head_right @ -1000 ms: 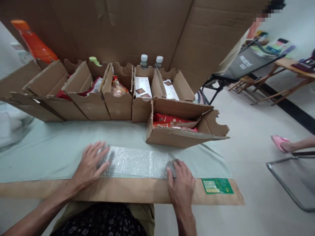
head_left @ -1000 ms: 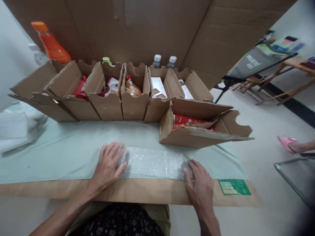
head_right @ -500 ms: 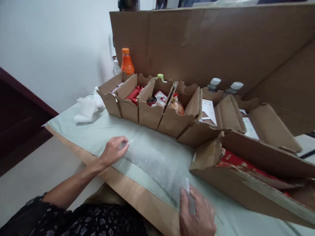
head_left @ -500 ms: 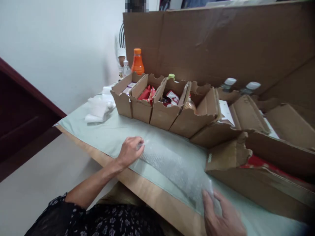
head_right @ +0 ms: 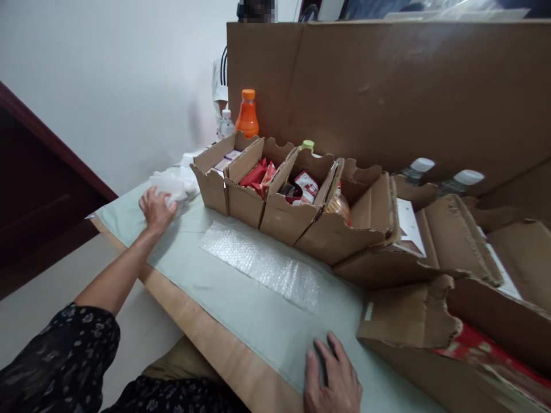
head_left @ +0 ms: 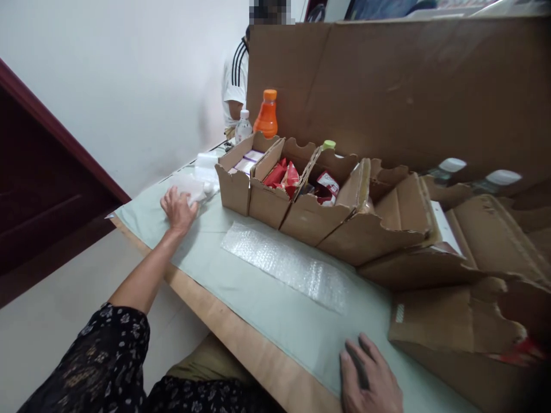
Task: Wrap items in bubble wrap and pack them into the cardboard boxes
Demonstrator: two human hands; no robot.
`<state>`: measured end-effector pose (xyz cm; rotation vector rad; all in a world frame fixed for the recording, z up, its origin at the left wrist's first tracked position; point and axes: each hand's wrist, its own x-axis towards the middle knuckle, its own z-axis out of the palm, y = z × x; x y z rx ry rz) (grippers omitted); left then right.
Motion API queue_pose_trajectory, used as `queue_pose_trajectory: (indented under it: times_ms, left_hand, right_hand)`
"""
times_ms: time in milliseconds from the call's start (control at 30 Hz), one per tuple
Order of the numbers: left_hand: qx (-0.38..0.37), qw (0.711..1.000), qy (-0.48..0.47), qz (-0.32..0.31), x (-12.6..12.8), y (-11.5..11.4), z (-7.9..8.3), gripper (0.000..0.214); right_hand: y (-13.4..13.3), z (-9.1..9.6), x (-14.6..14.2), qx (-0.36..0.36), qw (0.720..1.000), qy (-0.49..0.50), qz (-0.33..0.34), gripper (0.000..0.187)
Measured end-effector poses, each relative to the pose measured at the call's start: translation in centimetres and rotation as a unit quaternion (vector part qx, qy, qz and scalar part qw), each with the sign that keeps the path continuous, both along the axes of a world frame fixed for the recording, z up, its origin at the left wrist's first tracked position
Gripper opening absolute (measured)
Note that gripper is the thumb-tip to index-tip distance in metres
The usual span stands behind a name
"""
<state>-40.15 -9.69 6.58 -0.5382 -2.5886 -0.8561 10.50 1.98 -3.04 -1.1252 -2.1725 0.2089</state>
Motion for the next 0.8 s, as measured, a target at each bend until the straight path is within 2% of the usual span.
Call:
queue_pose_trajectory:
  times_ms: [67, 133, 200, 233, 300, 333, 400, 467, 500, 533, 567, 600, 667, 700, 733, 767, 800]
  left_hand:
    - [0.037, 0.999, -0.002, 0.015, -1.0, -0.6, 1.1, 0.026]
    - [0.089, 0.995, 0.030, 0.028, -0.6, -2.1, 2.9, 0.030]
    - [0.155, 0.983, 0.094, 0.019, 1.6, -3.9, 4.6, 0.028]
    - [0.181, 0.975, 0.130, -0.001, 3.5, -4.5, 5.1, 0.024]
    - [0.185, 0.964, 0.170, -0.086, 8.9, -5.0, 4.9, 0.017]
    - [0.169, 0.960, 0.164, -0.152, 12.3, -4.7, 4.1, 0.015]
    - [0.135, 0.938, 0.125, -0.293, 19.6, -3.9, 1.8, 0.014]
    - [0.092, 0.891, 0.078, -0.437, 26.5, -3.5, -0.8, 0.016]
    - [0.070, 0.859, 0.051, -0.504, 29.2, -3.7, -1.7, 0.019]
    - [0.064, 0.827, 0.035, -0.557, 31.2, -4.0, -2.3, 0.023]
    - [0.072, 0.808, 0.020, -0.584, 32.4, -4.4, -2.5, 0.027]
    - [0.084, 0.805, -0.001, -0.588, 32.8, -4.6, -2.5, 0.029]
    - [0.112, 0.828, -0.079, -0.544, 32.1, -4.6, -2.1, 0.031]
    - [0.121, 0.835, -0.148, -0.515, 31.4, -4.3, -1.8, 0.033]
    - [0.128, 0.830, -0.234, -0.489, 30.7, -3.9, -1.5, 0.038]
    - [0.136, 0.809, -0.331, -0.467, 30.3, -3.3, -1.3, 0.044]
    - [0.146, 0.774, -0.425, -0.446, 30.3, -2.7, -1.3, 0.052]
  right_hand:
    - [0.0, 0.0, 0.2, -0.008, 1.000, 0.016, -0.007, 0.047]
    - [0.1, 0.3, 0.2, -0.020, 0.999, 0.035, -0.009, 0.045]
    - [-0.1, 1.0, -0.1, -0.043, 0.997, 0.069, -0.014, 0.043]
    - [-0.5, 1.5, -0.4, -0.070, 0.993, 0.091, -0.012, 0.041]
    - [-1.7, 2.7, -1.5, -0.171, 0.975, 0.141, 0.010, 0.040]
    - [-2.5, 3.3, -2.3, -0.243, 0.954, 0.173, 0.034, 0.041]
    - [-4.1, 4.4, -3.9, -0.396, 0.878, 0.250, 0.100, 0.050]
    - [-5.2, 5.0, -5.0, -0.497, 0.792, 0.326, 0.141, 0.064]
    - [-5.4, 5.1, -5.2, -0.517, 0.771, 0.351, 0.125, 0.066]
    - [-5.5, 5.1, -5.0, -0.522, 0.764, 0.368, 0.094, 0.064]
    - [-5.5, 5.0, -4.5, -0.520, 0.763, 0.379, 0.059, 0.061]
    - [-5.5, 4.9, -3.8, -0.514, 0.765, 0.388, 0.025, 0.057]
    - [-5.5, 5.0, -2.0, -0.506, 0.757, 0.414, -0.004, 0.053]
    - [-5.6, 5.2, -1.1, -0.509, 0.747, 0.428, -0.002, 0.053]
    - [-5.6, 5.4, -0.5, -0.516, 0.734, 0.442, 0.004, 0.053]
    - [-5.8, 5.6, 0.0, -0.524, 0.721, 0.453, 0.011, 0.053]
    - [-5.9, 5.8, 0.2, -0.534, 0.709, 0.461, 0.019, 0.054]
